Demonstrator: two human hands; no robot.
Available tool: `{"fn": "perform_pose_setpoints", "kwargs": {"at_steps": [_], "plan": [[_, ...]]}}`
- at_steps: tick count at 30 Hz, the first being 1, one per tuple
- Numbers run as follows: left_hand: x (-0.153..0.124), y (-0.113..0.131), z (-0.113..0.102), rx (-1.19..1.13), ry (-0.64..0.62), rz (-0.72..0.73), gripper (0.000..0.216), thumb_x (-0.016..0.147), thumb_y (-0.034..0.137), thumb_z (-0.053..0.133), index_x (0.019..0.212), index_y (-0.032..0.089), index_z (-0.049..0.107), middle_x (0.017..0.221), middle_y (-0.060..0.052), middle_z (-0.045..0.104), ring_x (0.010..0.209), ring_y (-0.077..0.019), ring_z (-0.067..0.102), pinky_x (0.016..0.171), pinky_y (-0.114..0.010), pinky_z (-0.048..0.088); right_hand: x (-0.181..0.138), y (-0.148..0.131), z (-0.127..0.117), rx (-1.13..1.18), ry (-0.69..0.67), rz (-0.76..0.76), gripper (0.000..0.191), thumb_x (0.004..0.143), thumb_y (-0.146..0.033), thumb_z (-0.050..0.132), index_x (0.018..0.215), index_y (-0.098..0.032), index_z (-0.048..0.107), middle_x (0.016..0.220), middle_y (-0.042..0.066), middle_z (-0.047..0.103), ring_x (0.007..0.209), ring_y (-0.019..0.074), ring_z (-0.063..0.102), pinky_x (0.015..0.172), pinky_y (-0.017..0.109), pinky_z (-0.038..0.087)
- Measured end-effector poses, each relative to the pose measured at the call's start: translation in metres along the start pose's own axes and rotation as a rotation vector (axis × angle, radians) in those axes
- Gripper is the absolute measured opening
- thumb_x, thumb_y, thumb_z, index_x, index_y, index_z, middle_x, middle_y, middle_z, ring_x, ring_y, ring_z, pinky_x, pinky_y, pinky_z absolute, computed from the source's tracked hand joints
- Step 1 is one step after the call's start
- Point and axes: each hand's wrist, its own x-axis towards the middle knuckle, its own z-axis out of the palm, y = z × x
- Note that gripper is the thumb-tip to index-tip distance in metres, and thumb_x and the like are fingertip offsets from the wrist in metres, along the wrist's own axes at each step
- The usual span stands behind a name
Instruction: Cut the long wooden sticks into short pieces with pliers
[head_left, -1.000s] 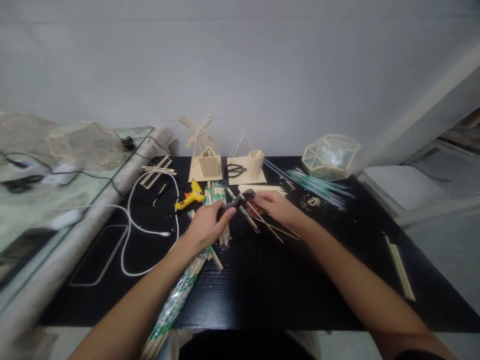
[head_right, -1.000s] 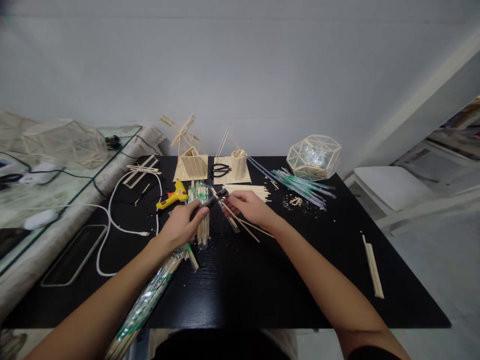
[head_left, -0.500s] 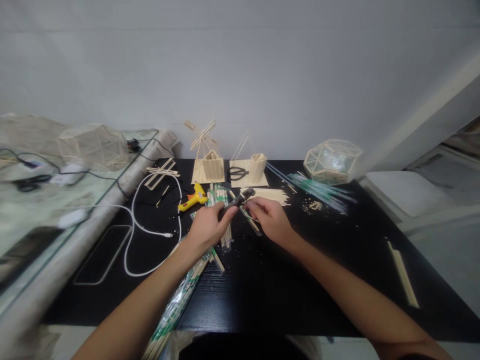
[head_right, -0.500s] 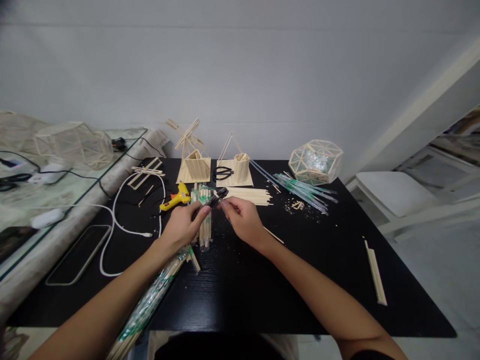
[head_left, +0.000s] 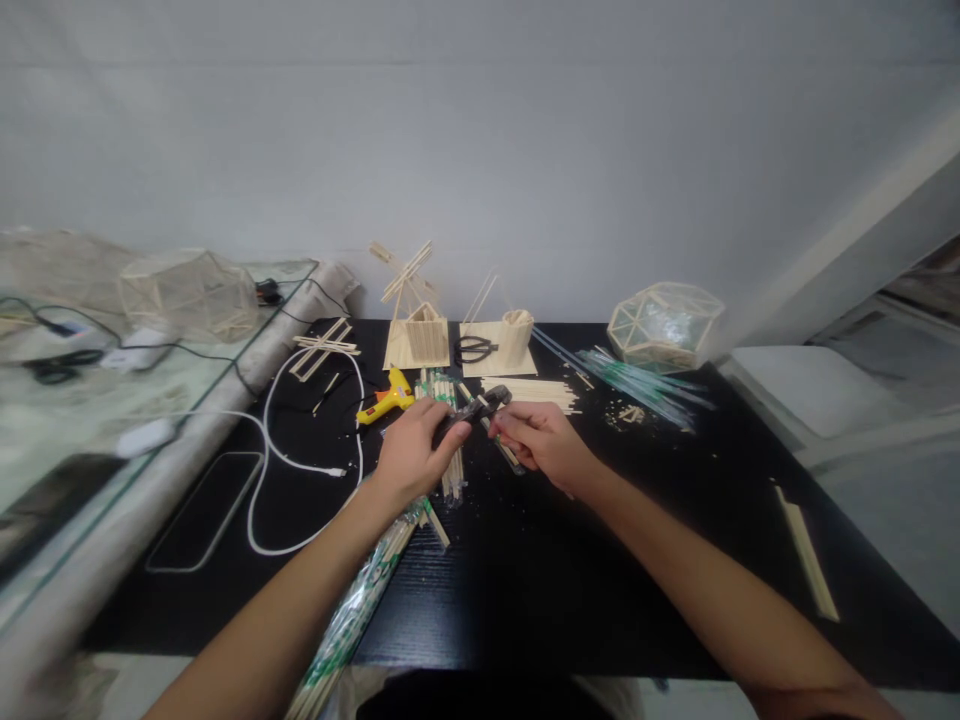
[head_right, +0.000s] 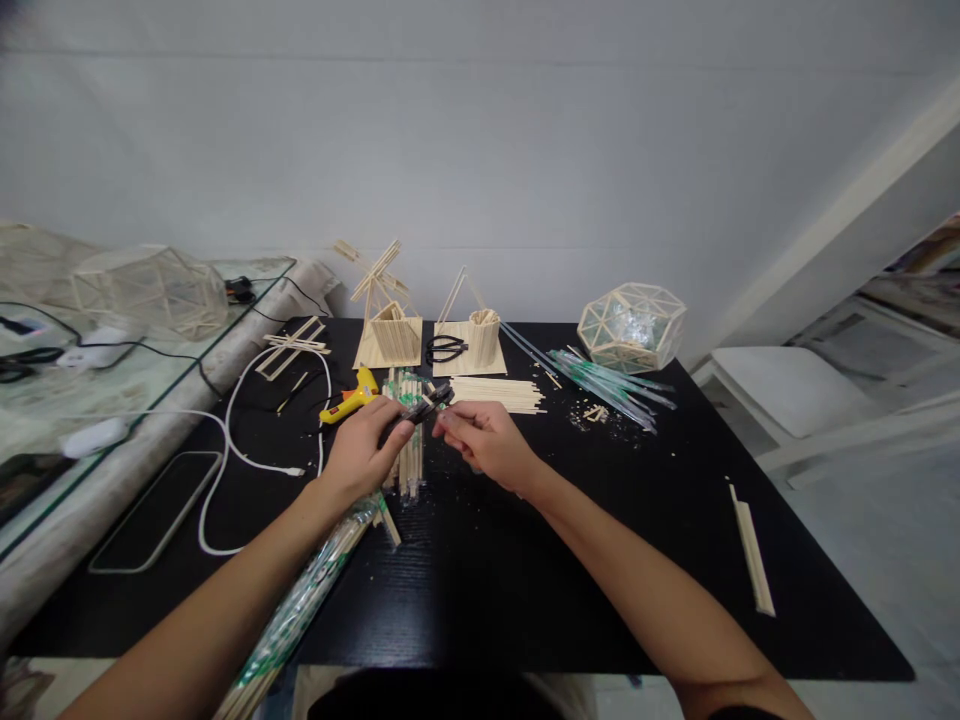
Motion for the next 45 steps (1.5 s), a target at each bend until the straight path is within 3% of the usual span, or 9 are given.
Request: {"fn": "perform_pose_setpoints", "kwargs": {"at_steps": [9, 15, 22, 25, 28, 32, 34, 38, 45], "plan": [[-0.001, -0.008, -0.002, -0.082, 0.005, 0.103, 0.040, 0.100, 0.052, 0.039, 0.099, 0.019, 0.063, 0.095, -0.008, 0.061, 0.089, -0.0243, 0.059, 0.078, -0.035, 0.044, -0.004, -0.005, 0.001, 0.234, -0.169, 0.164, 0.039, 0.081, -0.050, 0.078, 0.077, -0.014, 0.064, 0.054, -0.010, 0.035, 0.043, 0.0026, 0.017, 0.036, 0.017, 0.010], [-0.001, -0.009, -0.001, -0.119, -0.032, 0.106, 0.045, 0.101, 0.055, 0.035, 0.088, 0.019, 0.059, 0.083, -0.005, 0.058, 0.079, -0.0217, 0.055, 0.072, -0.033, 0.040, 0.000, -0.004, -0.004, 0.369, -0.275, 0.298, 0.039, 0.080, -0.047, 0.081, 0.077, -0.014, 0.061, 0.054, -0.011, 0.033, 0.044, 0.0028, 0.013, 0.035, 0.015, 0.007], [0.004, 0.000, -0.007, -0.101, -0.074, 0.069, 0.050, 0.102, 0.054, 0.034, 0.069, 0.020, 0.050, 0.071, -0.002, 0.053, 0.069, -0.0176, 0.050, 0.066, -0.031, 0.034, 0.002, -0.002, -0.006, 0.440, -0.254, 0.327, 0.035, 0.080, -0.044, 0.080, 0.079, -0.015, 0.060, 0.054, -0.011, 0.032, 0.045, 0.0029, 0.010, 0.033, 0.013, 0.007], [0.006, 0.002, -0.009, -0.104, -0.089, 0.033, 0.053, 0.102, 0.055, 0.034, 0.066, 0.020, 0.050, 0.068, -0.002, 0.054, 0.067, -0.0168, 0.050, 0.065, -0.031, 0.033, 0.001, -0.005, -0.006, 0.350, -0.230, 0.286, 0.035, 0.083, -0.045, 0.077, 0.080, -0.015, 0.061, 0.056, -0.010, 0.037, 0.043, 0.0020, 0.016, 0.032, 0.011, 0.013], [0.006, 0.003, -0.009, -0.140, -0.125, 0.009, 0.055, 0.103, 0.055, 0.033, 0.064, 0.019, 0.049, 0.065, 0.000, 0.053, 0.064, -0.0157, 0.049, 0.064, -0.030, 0.031, 0.001, -0.010, -0.009, 0.139, -0.198, 0.206, 0.034, 0.085, -0.046, 0.076, 0.085, -0.014, 0.064, 0.065, -0.005, 0.051, 0.045, 0.0041, 0.040, 0.034, 0.014, 0.037], [0.005, 0.005, -0.007, -0.195, -0.185, -0.002, 0.057, 0.103, 0.055, 0.031, 0.064, 0.018, 0.050, 0.063, 0.000, 0.053, 0.063, -0.0152, 0.050, 0.063, -0.030, 0.031, 0.001, -0.019, -0.015, 0.023, -0.066, 0.005, 0.044, 0.073, -0.030, 0.089, 0.107, -0.019, 0.063, 0.106, 0.004, 0.065, 0.075, 0.0137, 0.068, 0.063, 0.031, 0.065], [0.004, 0.006, -0.006, -0.205, -0.205, -0.005, 0.058, 0.103, 0.055, 0.031, 0.063, 0.018, 0.051, 0.062, 0.000, 0.052, 0.062, -0.0149, 0.049, 0.063, -0.030, 0.030, 0.001, -0.022, -0.017, 0.039, -0.077, -0.067, 0.049, 0.070, -0.023, 0.090, 0.112, -0.021, 0.064, 0.116, 0.005, 0.064, 0.083, 0.0151, 0.070, 0.069, 0.033, 0.066], [0.003, 0.010, -0.005, -0.215, -0.239, -0.002, 0.061, 0.103, 0.057, 0.029, 0.062, 0.018, 0.051, 0.060, 0.000, 0.051, 0.060, -0.0148, 0.048, 0.063, -0.030, 0.031, 0.001, -0.025, -0.017, 0.067, -0.149, -0.029, 0.036, 0.069, -0.021, 0.090, 0.099, -0.015, 0.072, 0.095, 0.005, 0.071, 0.078, 0.0157, 0.070, 0.068, 0.030, 0.064], [0.002, 0.013, -0.008, -0.214, -0.264, -0.029, 0.061, 0.103, 0.057, 0.028, 0.060, 0.019, 0.048, 0.057, 0.001, 0.050, 0.058, -0.0141, 0.047, 0.062, -0.029, 0.031, 0.003, -0.021, -0.018, 0.161, -0.148, 0.066, 0.037, 0.066, -0.017, 0.091, 0.099, -0.015, 0.075, 0.079, 0.002, 0.073, 0.070, 0.0136, 0.070, 0.065, 0.027, 0.063]]}}
